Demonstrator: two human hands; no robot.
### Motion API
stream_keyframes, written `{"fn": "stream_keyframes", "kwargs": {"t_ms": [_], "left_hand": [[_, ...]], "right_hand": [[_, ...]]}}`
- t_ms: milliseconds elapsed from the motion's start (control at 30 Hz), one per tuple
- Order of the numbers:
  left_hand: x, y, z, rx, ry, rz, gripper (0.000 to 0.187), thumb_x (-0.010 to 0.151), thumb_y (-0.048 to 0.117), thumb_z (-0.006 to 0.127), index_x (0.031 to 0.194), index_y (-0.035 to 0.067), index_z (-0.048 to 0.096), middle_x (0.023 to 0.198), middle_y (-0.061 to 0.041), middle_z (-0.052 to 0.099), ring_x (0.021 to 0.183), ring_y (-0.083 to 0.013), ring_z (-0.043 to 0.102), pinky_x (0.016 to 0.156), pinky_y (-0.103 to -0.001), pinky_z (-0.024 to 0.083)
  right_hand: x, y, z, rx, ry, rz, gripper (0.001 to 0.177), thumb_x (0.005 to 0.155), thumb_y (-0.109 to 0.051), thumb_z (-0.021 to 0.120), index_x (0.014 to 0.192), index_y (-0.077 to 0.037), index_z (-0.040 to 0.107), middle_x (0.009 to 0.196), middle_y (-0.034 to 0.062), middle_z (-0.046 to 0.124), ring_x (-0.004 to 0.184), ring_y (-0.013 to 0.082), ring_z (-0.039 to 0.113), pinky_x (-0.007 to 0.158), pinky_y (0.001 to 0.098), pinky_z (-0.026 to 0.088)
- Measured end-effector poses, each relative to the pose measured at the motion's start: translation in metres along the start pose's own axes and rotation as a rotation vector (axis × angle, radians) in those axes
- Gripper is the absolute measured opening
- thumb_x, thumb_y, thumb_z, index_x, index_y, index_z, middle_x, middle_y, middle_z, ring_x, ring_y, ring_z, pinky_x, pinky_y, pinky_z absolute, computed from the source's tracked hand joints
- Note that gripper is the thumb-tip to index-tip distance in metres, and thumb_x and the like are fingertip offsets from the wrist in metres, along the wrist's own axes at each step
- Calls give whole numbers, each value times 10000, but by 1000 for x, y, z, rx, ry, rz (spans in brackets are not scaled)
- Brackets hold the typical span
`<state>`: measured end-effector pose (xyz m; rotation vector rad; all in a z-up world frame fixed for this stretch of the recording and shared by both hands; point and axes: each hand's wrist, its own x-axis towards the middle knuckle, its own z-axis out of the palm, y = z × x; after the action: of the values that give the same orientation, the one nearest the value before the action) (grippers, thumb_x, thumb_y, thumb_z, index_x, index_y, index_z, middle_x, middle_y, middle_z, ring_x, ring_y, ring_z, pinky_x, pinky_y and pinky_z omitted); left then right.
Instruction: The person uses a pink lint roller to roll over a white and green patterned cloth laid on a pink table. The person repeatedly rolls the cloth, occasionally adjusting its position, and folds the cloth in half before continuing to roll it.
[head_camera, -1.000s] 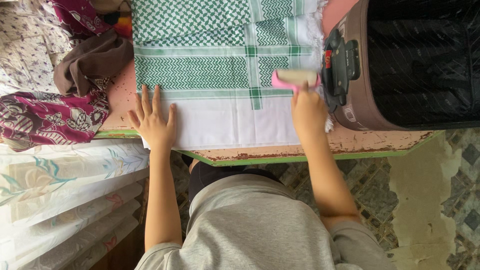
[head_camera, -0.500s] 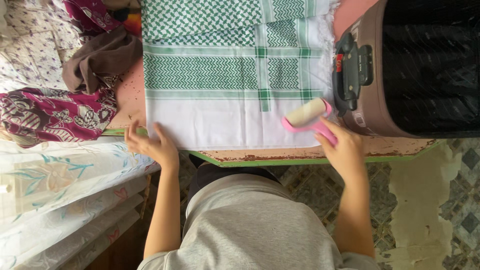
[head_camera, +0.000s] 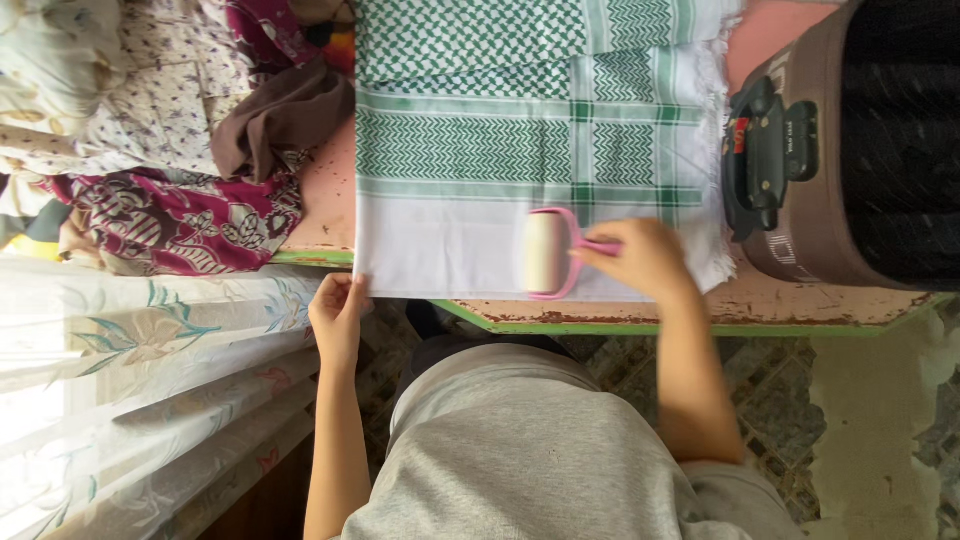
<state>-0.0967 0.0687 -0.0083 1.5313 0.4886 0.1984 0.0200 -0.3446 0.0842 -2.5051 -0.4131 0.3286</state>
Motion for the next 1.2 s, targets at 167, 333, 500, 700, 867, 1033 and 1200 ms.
{"fn": "stream_keyframes", "kwargs": {"t_ms": [167, 333, 500, 700, 867, 1033, 1200], "left_hand": [[2, 23, -11, 164, -71, 29, 208, 969, 164, 739, 909, -20, 663, 781, 4, 673, 679, -33, 590, 617, -194, 483], [8, 40, -13, 389, -98, 8, 244, 933, 190, 772, 870, -32, 694, 669, -36, 667, 621, -54, 577, 581, -236, 462], [15, 54, -23, 550, -183, 85, 232, 884, 206, 794, 853, -10, 713, 676, -55, 710, 608, -100, 666, 595, -255, 510], [32, 61, -28, 684, -204, 244, 248, 844, 236, 803, 865, 12, 698, 746, -82, 683, 646, -204, 658, 628, -332, 531], [63, 58, -29, 876, -194, 723, 544, 791, 399, 868, 1103, 25, 627, 1163, -143, 609, 1064, -363, 584, 918, -468, 467], [99, 58, -25, 883, -230, 840, 808, 833, 558, 848, 1316, 21, 486, 1516, -162, 503, 1323, -378, 518, 1069, -497, 419], [111, 60, -31, 903, -308, 833, 1094, 686, 677, 792, 1504, 50, 426, 1554, -180, 454, 1472, -382, 389, 1078, -494, 364]], "right_hand": [[68, -104, 76, -20, -192, -103, 312, 850, -496, 778, 937, -197, 801, 642, -23, 723, 491, 119, 603, 553, 333, 468], [85, -148, 110, -19, -149, -151, 335, 847, -493, 792, 904, -163, 803, 612, 23, 696, 516, 135, 579, 553, 337, 438], [63, -95, 63, -61, -328, 124, 289, 864, -487, 743, 944, -221, 822, 714, -12, 760, 568, 158, 619, 613, 347, 472], [-2, -41, -17, -279, -178, 481, 417, 823, -554, 753, 976, -174, 831, 728, 125, 749, 651, 291, 704, 662, 421, 519], [-3, -79, 2, -300, -160, 290, 553, 890, -430, 742, 1335, -126, 615, 807, 98, 748, 628, 228, 680, 584, 362, 532], [16, -164, 70, 54, 66, -410, 411, 969, -132, 630, 1379, -119, 595, 1111, 142, 743, 813, 205, 748, 713, 294, 636], [32, -214, 113, -170, 8, -98, 433, 932, -102, 647, 1341, 15, 570, 870, 208, 659, 661, 323, 715, 567, 401, 580]]}}
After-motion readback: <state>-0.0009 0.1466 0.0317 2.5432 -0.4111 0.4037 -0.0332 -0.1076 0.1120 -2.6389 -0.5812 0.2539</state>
